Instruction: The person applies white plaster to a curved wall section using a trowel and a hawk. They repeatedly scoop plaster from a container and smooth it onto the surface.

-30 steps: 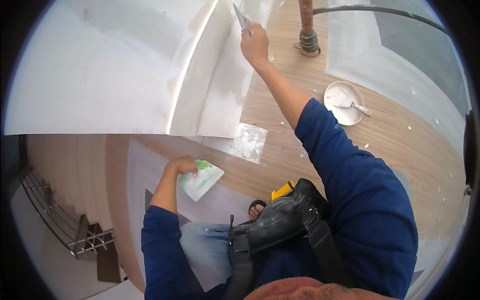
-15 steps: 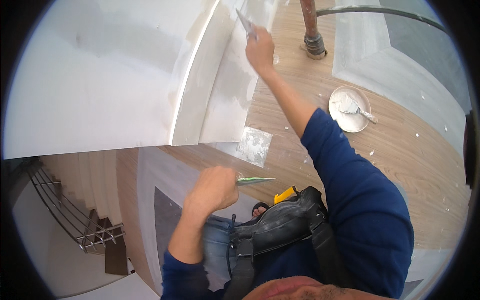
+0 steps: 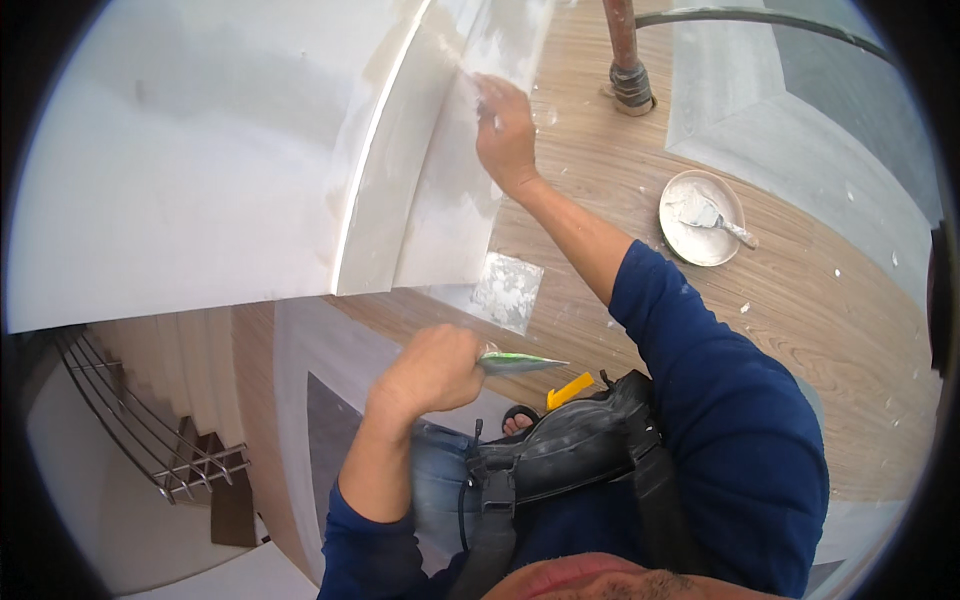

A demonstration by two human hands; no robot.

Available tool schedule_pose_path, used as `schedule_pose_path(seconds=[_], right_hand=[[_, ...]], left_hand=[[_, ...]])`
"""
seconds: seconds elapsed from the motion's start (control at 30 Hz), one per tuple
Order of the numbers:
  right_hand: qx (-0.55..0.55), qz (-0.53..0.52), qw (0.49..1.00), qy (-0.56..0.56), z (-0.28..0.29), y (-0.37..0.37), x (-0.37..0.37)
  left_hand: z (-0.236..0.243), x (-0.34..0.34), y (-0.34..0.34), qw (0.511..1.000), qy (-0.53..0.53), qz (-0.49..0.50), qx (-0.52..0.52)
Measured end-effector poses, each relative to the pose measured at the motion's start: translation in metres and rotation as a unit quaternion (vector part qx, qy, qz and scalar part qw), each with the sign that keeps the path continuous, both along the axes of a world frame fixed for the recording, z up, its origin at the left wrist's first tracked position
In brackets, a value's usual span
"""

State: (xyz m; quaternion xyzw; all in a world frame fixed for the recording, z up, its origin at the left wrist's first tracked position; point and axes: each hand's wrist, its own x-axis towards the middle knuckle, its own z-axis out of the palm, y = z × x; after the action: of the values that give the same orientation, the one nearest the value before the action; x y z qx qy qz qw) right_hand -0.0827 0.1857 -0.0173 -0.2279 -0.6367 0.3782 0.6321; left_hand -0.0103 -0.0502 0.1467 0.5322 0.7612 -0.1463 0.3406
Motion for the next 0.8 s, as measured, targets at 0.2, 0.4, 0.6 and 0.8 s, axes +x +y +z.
schedule_pose_path(seconds=[0.2, 0.4, 0.6, 0.8], right_hand=[[-0.019, 0.018, 0.998, -0.061, 0.013, 0.056, -0.010], [0.044, 0.051, 0.995, -0.067, 0.007, -0.051, -0.004], [0.176, 0.242, 0.953, -0.054, -0.015, -0.132, 0.069], [0.079, 0.101, 0.992, -0.017, -0.001, -0.059, 0.033]], left_hand=[[0.014, -0.003, 0.004, 0.999, -0.040, -0.002, 0.024], [0.016, -0.005, -0.012, 0.998, -0.050, 0.023, 0.025], [0.021, -0.004, -0.003, 0.997, -0.059, 0.018, -0.040], [0.021, -0.001, -0.009, 0.995, -0.092, 0.005, 0.042]])
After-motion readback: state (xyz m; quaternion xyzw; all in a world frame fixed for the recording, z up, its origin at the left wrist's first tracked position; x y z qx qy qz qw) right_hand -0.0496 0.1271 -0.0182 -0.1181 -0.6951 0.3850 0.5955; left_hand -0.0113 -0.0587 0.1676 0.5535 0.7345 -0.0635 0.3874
